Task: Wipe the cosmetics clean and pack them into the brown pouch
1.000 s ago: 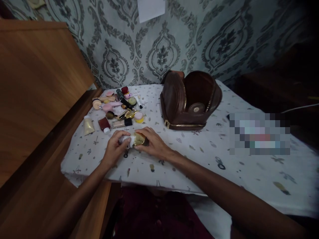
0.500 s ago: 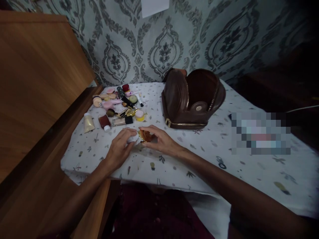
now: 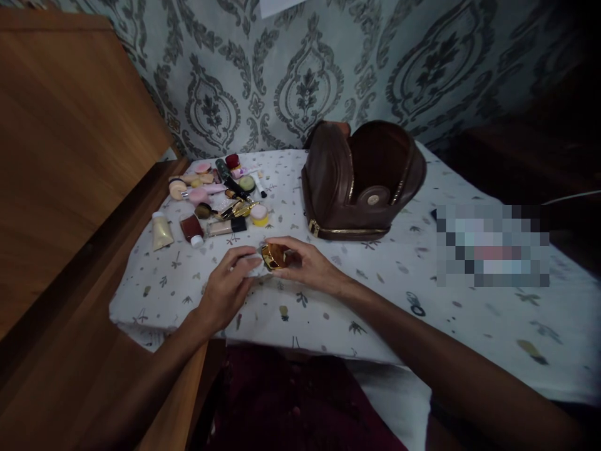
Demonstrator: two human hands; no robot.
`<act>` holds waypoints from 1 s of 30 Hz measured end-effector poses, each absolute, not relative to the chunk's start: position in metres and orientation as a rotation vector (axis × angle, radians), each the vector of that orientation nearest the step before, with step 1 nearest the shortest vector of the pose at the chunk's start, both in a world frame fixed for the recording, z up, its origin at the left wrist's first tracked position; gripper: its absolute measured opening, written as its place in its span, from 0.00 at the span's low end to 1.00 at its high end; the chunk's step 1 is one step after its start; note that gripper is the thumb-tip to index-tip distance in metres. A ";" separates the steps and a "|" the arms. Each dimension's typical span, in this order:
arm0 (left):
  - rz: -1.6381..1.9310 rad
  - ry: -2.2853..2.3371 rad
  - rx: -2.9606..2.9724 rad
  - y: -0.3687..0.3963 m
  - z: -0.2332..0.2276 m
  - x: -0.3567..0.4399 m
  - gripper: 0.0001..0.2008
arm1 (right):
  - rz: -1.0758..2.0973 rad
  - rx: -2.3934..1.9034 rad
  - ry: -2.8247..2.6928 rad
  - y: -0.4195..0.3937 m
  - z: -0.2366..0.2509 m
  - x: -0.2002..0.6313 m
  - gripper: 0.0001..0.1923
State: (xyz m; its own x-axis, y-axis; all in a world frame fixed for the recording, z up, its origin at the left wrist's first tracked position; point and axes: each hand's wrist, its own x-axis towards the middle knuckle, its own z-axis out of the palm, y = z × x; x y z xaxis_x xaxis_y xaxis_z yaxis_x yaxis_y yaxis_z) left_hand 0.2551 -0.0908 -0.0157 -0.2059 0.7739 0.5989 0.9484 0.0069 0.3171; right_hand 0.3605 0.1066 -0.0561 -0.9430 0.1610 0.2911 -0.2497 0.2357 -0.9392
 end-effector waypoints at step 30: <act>-1.647 -2.475 -1.643 -0.063 -0.023 0.219 0.11 | 1.852 0.271 -2.282 0.123 -0.044 0.367 0.28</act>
